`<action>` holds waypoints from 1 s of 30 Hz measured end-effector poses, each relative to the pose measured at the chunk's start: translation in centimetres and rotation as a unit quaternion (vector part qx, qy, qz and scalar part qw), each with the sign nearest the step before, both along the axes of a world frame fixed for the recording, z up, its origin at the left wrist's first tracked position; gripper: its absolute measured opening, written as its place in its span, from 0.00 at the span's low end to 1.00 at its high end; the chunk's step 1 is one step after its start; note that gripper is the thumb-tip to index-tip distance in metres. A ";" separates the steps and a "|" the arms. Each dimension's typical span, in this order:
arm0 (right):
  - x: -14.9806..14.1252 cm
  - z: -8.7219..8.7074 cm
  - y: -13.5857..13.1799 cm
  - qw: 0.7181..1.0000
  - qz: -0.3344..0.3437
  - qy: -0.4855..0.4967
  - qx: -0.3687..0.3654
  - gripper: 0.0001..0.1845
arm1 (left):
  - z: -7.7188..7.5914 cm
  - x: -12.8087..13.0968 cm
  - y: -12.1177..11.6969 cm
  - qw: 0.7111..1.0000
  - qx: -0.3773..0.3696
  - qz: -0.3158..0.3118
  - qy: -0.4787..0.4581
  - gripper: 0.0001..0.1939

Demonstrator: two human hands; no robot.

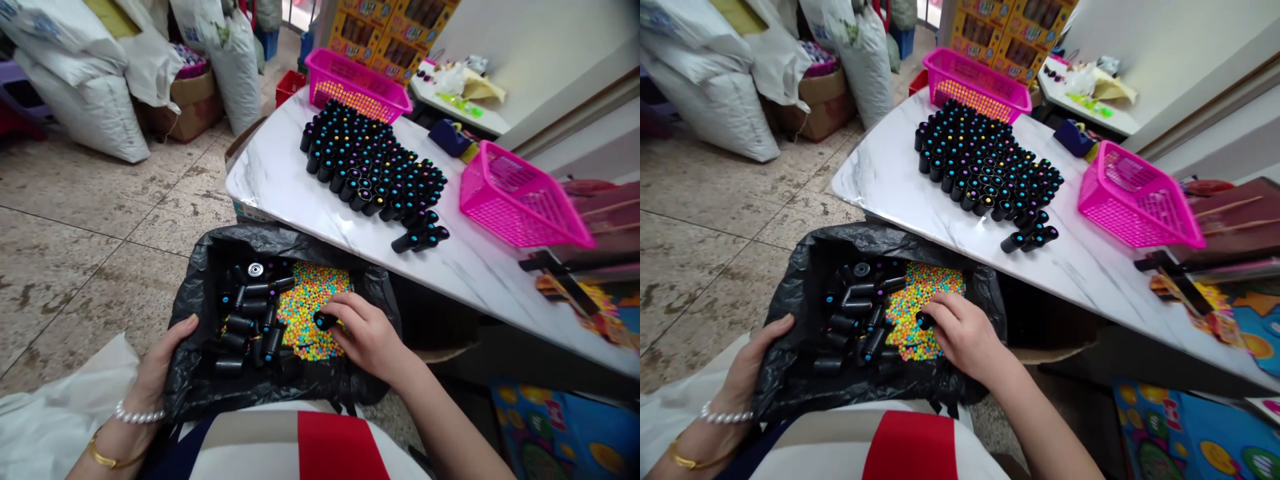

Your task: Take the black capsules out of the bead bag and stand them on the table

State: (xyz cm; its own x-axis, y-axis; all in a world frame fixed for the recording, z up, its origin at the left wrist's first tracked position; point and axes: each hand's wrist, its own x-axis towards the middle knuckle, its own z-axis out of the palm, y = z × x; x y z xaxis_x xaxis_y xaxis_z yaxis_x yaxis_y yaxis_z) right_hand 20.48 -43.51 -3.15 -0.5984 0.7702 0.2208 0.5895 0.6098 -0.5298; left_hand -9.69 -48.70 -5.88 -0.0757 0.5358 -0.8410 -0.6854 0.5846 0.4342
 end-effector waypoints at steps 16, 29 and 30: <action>0.2 -0.9 0.5 0.997 -0.048 0.043 -0.036 0.20 | -1.1 -0.5 -0.1 0.998 0.022 0.028 -0.046 0.11; 0.7 0.3 -0.4 0.939 -0.182 0.248 -0.156 0.13 | -0.4 -0.3 -0.1 1.000 -0.008 0.004 -0.007 0.19; 1.4 0.4 -0.4 0.938 -0.211 0.243 -0.129 0.14 | -0.2 -0.2 -0.1 1.000 -0.015 0.003 -0.002 0.20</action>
State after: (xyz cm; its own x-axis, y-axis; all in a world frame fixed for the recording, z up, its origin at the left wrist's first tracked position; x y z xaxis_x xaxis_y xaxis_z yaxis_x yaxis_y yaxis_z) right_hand 21.86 -43.87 -2.71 -0.1055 0.9809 0.1634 0.3998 0.1923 -0.8962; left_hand -9.88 -48.78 -6.11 -0.0754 0.5093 -0.8573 -0.6906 0.5935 0.4133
